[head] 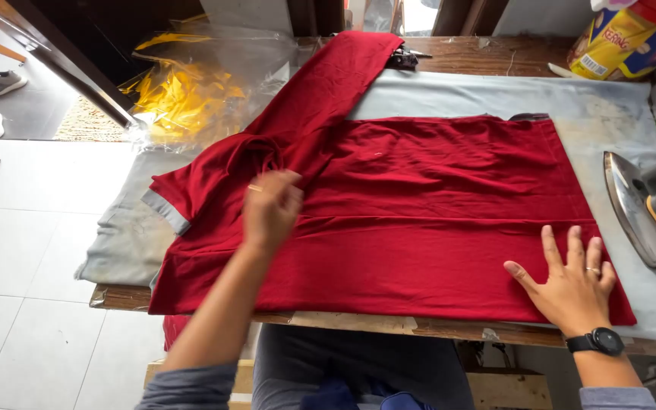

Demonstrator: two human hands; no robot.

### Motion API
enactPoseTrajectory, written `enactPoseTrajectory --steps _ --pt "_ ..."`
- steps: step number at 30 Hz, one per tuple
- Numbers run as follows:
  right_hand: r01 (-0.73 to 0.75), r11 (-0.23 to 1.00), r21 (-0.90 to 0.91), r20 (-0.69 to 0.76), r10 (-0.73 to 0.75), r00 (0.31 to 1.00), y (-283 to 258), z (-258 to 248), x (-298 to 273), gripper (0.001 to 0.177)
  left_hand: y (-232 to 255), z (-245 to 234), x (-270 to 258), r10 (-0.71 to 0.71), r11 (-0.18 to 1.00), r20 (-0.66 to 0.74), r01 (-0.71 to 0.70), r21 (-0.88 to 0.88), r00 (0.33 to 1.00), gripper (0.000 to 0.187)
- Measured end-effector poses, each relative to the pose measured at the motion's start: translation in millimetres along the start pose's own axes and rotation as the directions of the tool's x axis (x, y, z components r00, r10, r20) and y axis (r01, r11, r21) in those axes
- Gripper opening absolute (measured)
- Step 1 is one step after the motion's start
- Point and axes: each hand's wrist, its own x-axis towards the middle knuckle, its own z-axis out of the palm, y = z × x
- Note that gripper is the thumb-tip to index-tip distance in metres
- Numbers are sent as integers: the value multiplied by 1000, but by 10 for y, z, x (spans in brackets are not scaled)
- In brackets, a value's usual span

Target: The person irons a red v-neck t-shirt on a padded ironing board, smoothing the body and sleeves, folding the shirt, and pressing the folded edges. The person then places the finished shirt into a clear plastic bag.

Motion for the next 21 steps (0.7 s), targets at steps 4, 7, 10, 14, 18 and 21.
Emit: enactPoseTrajectory --steps 4,7,10,14,18,21 --pt "-38 999 32 8 38 999 25 59 57 106 -1046 -469 -113 -482 691 20 365 624 876 53" --pt "-53 998 44 10 52 999 -1 36 46 106 -1391 -678 -220 -747 549 234 380 744 622 50" --pt "-49 997 53 1 49 999 5 47 42 104 -1661 -766 -314 -551 678 219 279 680 805 21" --pt "-38 998 58 -7 38 999 8 51 49 105 -1057 -1189 439 -652 604 244 298 739 718 24" --pt "84 992 97 -298 -52 953 70 385 98 100 408 -1626 1529 -768 638 328 603 480 551 55" --pt "545 791 278 -594 -305 745 -810 -93 -522 72 805 -1253 1640 -505 605 551 727 -324 665 37"
